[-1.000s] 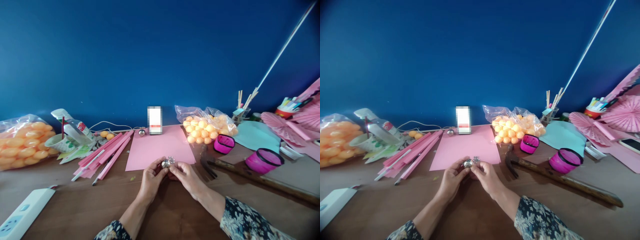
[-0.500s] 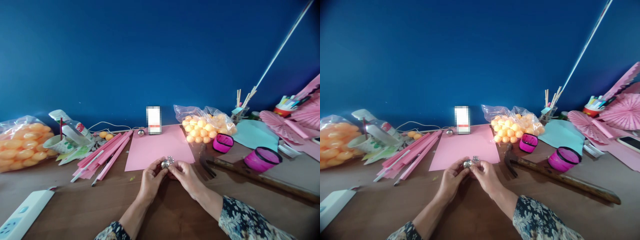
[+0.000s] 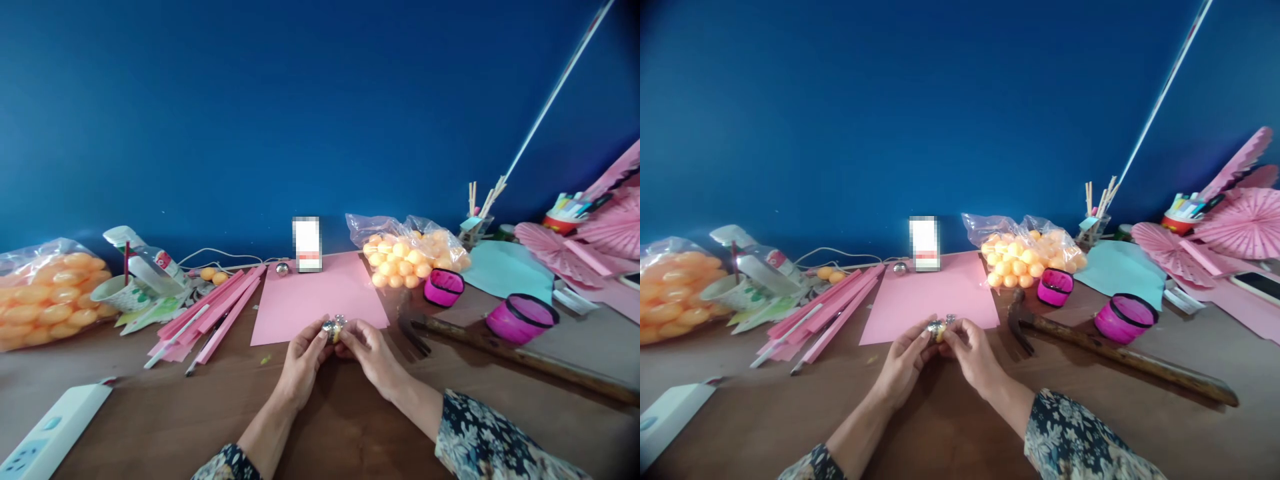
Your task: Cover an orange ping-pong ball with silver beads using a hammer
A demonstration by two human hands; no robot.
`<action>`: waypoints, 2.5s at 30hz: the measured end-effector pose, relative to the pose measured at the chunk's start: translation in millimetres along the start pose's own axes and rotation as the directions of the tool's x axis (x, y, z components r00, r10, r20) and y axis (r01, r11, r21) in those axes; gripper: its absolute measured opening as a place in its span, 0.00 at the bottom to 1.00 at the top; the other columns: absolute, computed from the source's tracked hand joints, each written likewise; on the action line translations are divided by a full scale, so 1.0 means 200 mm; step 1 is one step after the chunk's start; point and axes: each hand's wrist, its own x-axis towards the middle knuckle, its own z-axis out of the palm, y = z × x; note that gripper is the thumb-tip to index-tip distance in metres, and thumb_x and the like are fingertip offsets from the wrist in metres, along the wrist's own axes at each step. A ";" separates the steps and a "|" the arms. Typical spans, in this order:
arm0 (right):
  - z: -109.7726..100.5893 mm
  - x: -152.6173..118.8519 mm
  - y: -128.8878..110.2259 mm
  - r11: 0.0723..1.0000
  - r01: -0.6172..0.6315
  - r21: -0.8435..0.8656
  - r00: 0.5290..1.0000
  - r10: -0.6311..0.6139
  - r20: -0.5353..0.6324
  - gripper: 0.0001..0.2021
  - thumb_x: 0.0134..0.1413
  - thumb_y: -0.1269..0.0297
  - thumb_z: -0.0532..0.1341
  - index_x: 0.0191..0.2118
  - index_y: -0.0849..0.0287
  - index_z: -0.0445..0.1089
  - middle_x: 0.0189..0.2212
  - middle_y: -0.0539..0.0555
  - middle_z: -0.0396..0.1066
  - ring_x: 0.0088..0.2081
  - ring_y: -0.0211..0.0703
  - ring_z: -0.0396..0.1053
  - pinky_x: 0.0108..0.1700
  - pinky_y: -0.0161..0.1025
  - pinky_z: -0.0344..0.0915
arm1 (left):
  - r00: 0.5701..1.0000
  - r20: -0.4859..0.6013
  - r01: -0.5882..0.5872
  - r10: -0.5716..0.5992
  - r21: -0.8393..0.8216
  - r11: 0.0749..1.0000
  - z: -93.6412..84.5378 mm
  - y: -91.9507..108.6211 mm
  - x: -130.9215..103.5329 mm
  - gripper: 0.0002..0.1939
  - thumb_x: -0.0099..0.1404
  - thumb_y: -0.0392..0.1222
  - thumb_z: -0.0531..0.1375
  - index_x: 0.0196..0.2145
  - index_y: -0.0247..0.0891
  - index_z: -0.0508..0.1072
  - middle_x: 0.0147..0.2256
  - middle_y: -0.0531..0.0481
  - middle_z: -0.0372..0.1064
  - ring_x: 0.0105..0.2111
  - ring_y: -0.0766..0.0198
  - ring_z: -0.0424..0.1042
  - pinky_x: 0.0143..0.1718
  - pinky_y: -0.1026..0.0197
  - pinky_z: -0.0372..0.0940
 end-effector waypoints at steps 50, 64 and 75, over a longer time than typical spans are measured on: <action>0.02 -0.06 -0.01 0.914 0.271 -0.302 0.963 -0.252 0.101 0.14 0.51 0.64 0.59 0.44 0.57 0.59 0.36 0.54 0.69 0.33 0.40 0.70 0.35 0.38 0.69 | 0.968 -0.027 -0.220 0.248 0.374 0.901 0.02 0.04 -0.02 0.17 0.53 0.43 0.63 0.42 0.38 0.74 0.43 0.44 0.72 0.44 0.55 0.69 0.47 0.59 0.61; 0.02 -0.07 -0.03 0.777 0.376 -0.505 0.911 -0.409 0.048 0.13 0.49 0.69 0.60 0.42 0.56 0.63 0.39 0.54 0.66 0.38 0.43 0.67 0.38 0.39 0.67 | 0.999 0.028 -0.023 0.022 0.007 1.000 0.03 0.01 -0.04 0.18 0.58 0.44 0.58 0.46 0.38 0.69 0.45 0.42 0.70 0.43 0.56 0.70 0.42 0.56 0.66; 0.01 -0.05 -0.02 0.732 0.427 -0.530 0.886 -0.456 0.084 0.17 0.47 0.72 0.61 0.45 0.55 0.64 0.42 0.55 0.66 0.43 0.46 0.65 0.44 0.42 0.66 | 0.999 -0.003 -0.036 0.037 0.063 0.997 0.03 0.01 -0.02 0.19 0.56 0.44 0.60 0.45 0.37 0.69 0.42 0.43 0.71 0.39 0.56 0.71 0.39 0.56 0.66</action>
